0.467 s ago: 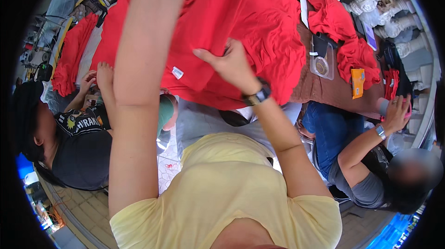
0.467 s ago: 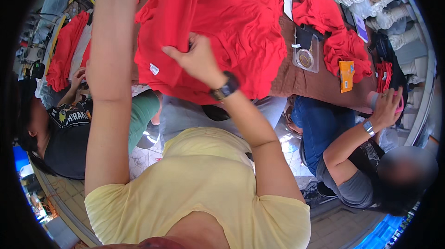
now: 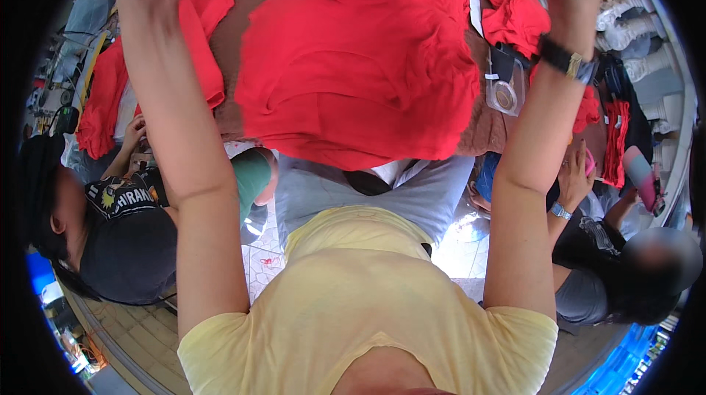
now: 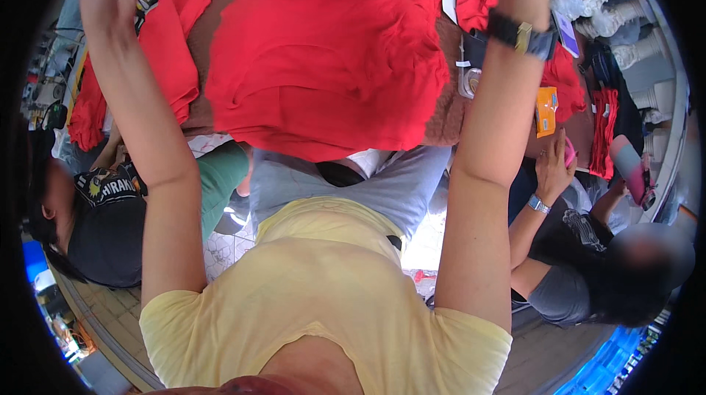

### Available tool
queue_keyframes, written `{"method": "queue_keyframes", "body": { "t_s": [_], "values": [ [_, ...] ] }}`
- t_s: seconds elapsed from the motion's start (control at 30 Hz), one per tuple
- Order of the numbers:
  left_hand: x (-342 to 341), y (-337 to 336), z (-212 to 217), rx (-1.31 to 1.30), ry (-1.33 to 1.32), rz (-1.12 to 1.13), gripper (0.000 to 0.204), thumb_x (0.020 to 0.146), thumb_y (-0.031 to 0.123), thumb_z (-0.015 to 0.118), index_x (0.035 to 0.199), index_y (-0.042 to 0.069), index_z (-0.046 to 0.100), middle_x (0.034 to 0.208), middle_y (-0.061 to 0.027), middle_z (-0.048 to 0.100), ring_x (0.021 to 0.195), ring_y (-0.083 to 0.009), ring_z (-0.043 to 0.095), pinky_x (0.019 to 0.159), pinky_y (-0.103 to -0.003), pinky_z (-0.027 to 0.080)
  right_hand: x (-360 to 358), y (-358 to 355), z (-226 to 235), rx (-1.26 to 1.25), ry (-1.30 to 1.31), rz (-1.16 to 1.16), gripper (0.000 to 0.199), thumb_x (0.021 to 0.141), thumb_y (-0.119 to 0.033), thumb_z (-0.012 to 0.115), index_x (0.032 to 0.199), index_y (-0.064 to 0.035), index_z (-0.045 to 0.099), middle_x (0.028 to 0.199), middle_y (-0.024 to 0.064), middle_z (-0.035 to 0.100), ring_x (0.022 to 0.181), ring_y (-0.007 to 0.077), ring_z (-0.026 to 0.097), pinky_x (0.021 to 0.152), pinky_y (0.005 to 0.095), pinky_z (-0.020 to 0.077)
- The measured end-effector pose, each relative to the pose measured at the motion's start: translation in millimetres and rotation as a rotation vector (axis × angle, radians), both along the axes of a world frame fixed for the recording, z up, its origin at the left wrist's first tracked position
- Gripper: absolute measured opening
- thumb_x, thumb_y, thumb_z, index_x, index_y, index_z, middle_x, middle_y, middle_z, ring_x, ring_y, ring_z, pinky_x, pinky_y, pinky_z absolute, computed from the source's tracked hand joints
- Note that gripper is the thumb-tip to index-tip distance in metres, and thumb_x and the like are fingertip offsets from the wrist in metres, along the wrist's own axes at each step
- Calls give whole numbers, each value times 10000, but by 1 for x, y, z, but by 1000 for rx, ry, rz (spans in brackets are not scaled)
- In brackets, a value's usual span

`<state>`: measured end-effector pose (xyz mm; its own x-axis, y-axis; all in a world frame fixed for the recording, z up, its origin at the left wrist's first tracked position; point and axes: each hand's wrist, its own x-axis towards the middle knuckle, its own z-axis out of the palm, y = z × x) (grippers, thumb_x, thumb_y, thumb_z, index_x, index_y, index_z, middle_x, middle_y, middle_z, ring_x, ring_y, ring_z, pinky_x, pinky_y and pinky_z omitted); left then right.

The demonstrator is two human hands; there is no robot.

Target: The person trims excess threads from the collar area of red t-shirts using a small tool, then lifts and sets aside each garment.

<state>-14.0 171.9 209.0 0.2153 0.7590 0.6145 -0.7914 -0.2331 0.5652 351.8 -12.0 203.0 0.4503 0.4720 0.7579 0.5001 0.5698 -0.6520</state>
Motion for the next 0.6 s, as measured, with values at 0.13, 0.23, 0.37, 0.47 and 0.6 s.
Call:
{"method": "queue_keyframes", "body": {
  "t_s": [0.13, 0.23, 0.37, 0.47, 0.6],
  "values": [
    [0, -51, -110, -122, 780, 303, 274, 945, 124, 649, 1168, 25, 524, 865, -38, 618, 667, -116, 607, 622, -242, 495, -48, -55, -106, -258, -194, -57, 227, 746, 25, 646, 943, -80, 690, 744, -33, 604, 584, 72, 494, 533, 212, 390],
    [-30, -55, -205, 60, 1301, 639, 383, 927, 148, 660, 1225, -6, 475, 1084, -177, 613, 909, -248, 634, 783, -348, 516, -93, -97, -185, -651, -387, 69, 314, 681, 3, 702, 990, -35, 663, 905, 132, 642, 821, 307, 655, 744, 386, 542],
    [0, -115, -205, 471, 1338, 1092, 389, 855, 129, 712, 1197, 25, 557, 1130, -166, 588, 1130, -348, 519, 1029, -439, 379, -101, -143, -204, -795, -64, 0, 303, 723, -24, 784, 1004, -18, 669, 915, 103, 636, 811, 233, 641, 679, 332, 514],
    [45, -151, -211, 570, 1179, 586, 334, 816, 151, 755, 1115, 74, 630, 1152, -110, 580, 1157, -307, 507, 1034, -415, 375, -92, -145, -203, -682, 32, -297, 245, 771, -50, 792, 985, -11, 680, 888, 76, 629, 767, 176, 616, 610, 295, 469],
    [96, -177, -251, 674, 1259, 360, 260, 798, 90, 733, 1041, 80, 643, 1159, -104, 578, 1147, -309, 509, 1016, -412, 401, -77, -131, -222, -755, -268, -494, 254, 811, -144, 793, 971, 13, 675, 856, 93, 635, 775, 184, 610, 678, 332, 486]
  ]
}}
